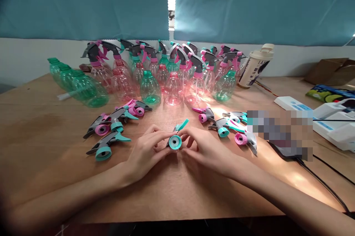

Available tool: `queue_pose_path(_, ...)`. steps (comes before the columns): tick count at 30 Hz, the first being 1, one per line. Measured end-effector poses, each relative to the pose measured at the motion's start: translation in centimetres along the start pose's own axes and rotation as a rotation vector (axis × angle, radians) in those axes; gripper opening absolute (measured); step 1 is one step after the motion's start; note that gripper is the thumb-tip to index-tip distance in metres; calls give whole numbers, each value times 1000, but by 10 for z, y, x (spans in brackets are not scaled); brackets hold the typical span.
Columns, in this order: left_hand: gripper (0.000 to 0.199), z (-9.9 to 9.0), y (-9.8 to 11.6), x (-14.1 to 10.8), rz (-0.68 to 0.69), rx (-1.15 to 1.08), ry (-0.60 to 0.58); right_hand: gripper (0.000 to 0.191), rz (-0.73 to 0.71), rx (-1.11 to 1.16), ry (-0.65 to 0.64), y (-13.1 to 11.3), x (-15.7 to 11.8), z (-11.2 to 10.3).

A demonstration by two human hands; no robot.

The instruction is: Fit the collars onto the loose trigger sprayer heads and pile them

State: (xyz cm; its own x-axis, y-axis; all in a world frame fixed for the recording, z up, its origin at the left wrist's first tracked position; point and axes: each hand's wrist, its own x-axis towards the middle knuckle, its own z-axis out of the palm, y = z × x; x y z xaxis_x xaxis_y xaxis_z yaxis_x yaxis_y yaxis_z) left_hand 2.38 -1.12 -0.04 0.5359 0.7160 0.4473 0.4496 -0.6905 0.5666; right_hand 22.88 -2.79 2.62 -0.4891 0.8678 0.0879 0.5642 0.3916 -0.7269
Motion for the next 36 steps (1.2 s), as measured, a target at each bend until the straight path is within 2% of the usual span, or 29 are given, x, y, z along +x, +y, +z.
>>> queue_pose_path(5,31,4,-1,4,-27,-1,1,15,-67,-208,342,-13,-11,-11)
queue_pose_path(7,27,4,-2,4,-36,1,7,15,-113,-258,376,-21,-12,-6)
queue_pose_path(10,23,2,-2,4,-62,-2,6,12,-141,-267,322,-27,-11,6)
queue_pose_path(13,22,1,-2,3,-95,-12,-11,10,-105,-270,318,-27,-10,14)
queue_pose_path(22,30,-2,-5,4,-159,-101,-37,15,-18,-167,269,-17,-6,16)
queue_pose_path(28,36,-3,-7,3,-191,-142,-83,18,-126,-122,331,-4,10,16)
queue_pose_path(36,35,-4,-9,3,-238,-157,-122,10,-192,-63,281,11,19,19)
